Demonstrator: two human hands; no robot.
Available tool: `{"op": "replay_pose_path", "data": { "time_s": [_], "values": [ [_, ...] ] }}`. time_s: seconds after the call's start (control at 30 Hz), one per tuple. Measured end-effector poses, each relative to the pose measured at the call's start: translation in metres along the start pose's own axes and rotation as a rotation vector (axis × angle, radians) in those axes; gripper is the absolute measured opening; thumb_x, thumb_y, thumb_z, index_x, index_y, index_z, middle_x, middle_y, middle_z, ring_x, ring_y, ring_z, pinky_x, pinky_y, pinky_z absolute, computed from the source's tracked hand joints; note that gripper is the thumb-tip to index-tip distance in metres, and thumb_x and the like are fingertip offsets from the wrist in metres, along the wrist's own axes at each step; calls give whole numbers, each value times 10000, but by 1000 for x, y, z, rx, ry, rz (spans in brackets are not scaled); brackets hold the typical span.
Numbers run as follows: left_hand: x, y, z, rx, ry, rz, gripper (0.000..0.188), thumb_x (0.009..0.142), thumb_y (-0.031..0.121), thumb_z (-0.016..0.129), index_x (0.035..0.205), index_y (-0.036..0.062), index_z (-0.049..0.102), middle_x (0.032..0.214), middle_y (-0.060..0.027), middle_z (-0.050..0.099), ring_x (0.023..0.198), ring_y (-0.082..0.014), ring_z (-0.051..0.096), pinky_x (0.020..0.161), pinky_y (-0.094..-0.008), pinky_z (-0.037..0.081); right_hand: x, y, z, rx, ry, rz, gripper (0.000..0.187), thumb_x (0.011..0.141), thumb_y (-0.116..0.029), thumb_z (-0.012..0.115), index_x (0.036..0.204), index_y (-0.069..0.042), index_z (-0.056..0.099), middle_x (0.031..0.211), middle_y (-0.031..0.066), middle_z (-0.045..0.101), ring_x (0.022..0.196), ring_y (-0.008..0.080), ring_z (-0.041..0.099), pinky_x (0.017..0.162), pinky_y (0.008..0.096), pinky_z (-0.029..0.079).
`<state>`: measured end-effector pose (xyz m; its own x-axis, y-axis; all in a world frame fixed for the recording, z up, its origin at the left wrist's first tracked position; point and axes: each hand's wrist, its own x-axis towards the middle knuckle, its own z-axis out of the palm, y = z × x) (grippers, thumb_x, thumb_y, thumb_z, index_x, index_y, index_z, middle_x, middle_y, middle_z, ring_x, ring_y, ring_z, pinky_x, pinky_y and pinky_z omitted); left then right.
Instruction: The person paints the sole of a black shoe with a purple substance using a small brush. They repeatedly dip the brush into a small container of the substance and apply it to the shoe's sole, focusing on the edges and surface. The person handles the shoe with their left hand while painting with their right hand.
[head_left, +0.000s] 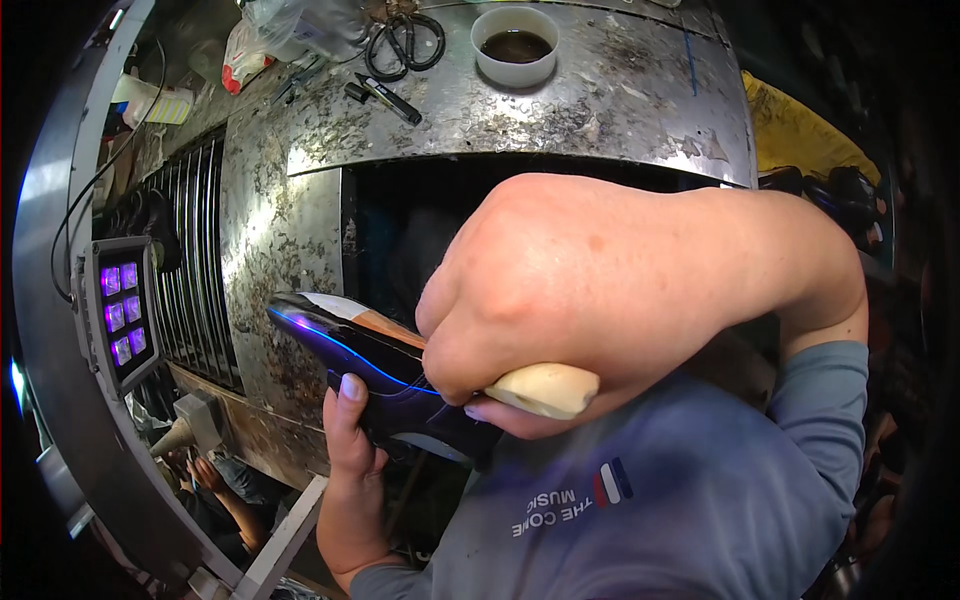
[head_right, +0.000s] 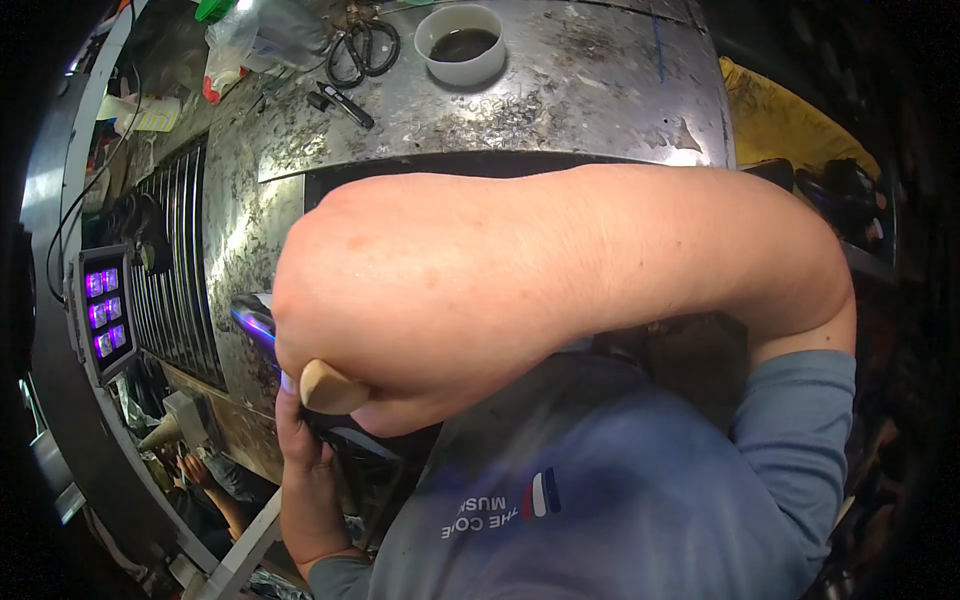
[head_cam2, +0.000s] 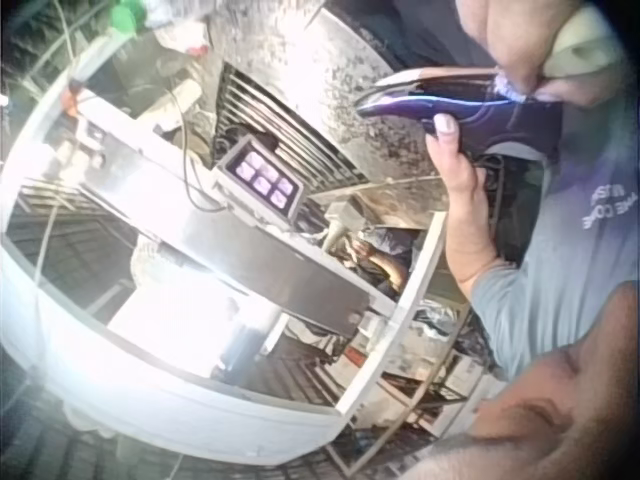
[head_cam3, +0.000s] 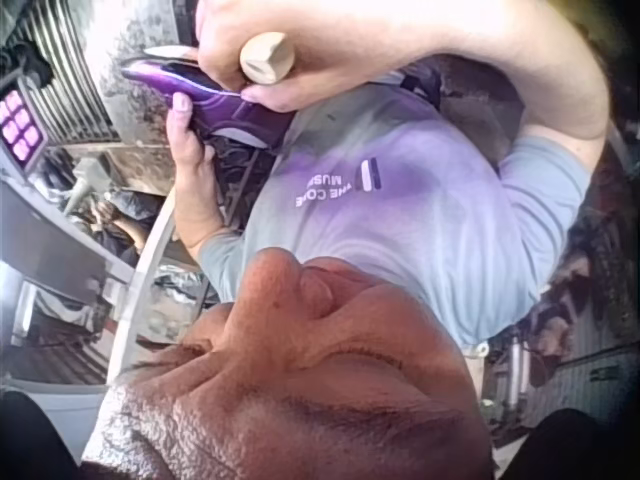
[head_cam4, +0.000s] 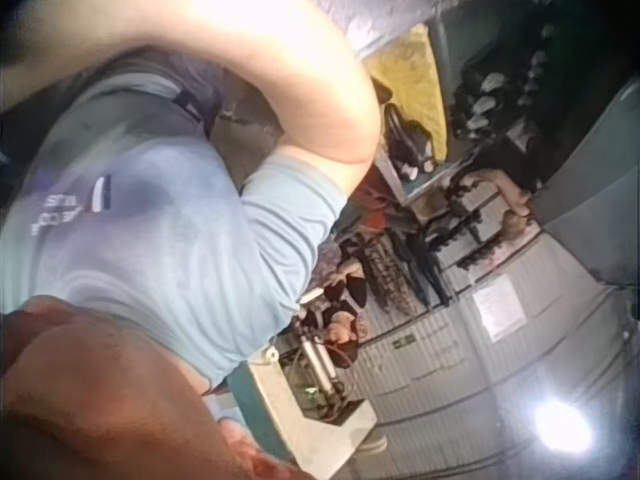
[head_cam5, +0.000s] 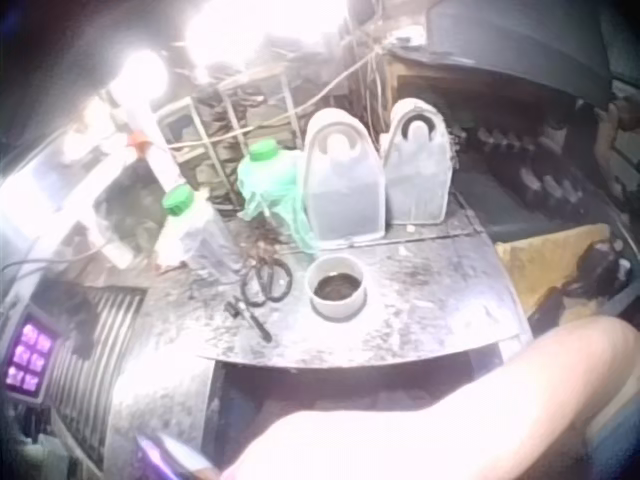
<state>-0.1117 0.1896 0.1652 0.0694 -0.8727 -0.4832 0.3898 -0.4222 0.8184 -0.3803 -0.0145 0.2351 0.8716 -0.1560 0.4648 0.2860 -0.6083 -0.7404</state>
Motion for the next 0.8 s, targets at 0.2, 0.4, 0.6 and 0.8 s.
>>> {"op": "replay_pose_path", "data": {
  "time_s": [0.2, 0.4, 0.6, 0.8],
  "values": [
    [2, -10, 3, -90, 2, 28, 616, 1049, 475, 516, 1478, 38, 454, 1430, -183, 570, 1303, -305, 583, 1085, -465, 498, 2, -5, -6, -38, -15, -24, 176, 758, -149, 737, 758, -49, 592, 719, 87, 588, 682, 339, 624, 561, 436, 490],
    [17, -30, 13, -451, 29, 61, 723, 1027, 497, 556, 1569, 96, 294, 1460, -140, 517, 1334, -290, 540, 1165, -475, 406, 3, -9, -6, 11, 41, -15, 184, 730, -118, 733, 728, -40, 567, 714, 93, 581, 675, 337, 620, 549, 427, 489],
    [18, -38, 14, -491, 46, 8, 701, 1053, 556, 457, 1583, 120, 317, 1552, -145, 463, 1412, -320, 482, 1195, -519, 371, 4, -14, -9, 103, 59, 41, 230, 690, -157, 730, 665, -51, 528, 653, 69, 538, 590, 306, 585, 489, 400, 459],
    [20, -44, 23, -604, 20, -32, 712, 1048, 592, 442, 1576, 122, 355, 1572, -143, 454, 1433, -339, 460, 1193, -541, 367, 21, -28, -32, 51, 37, 7, 289, 675, -258, 675, 602, -71, 468, 597, 37, 488, 534, 262, 554, 437, 382, 417]
  ]
}}
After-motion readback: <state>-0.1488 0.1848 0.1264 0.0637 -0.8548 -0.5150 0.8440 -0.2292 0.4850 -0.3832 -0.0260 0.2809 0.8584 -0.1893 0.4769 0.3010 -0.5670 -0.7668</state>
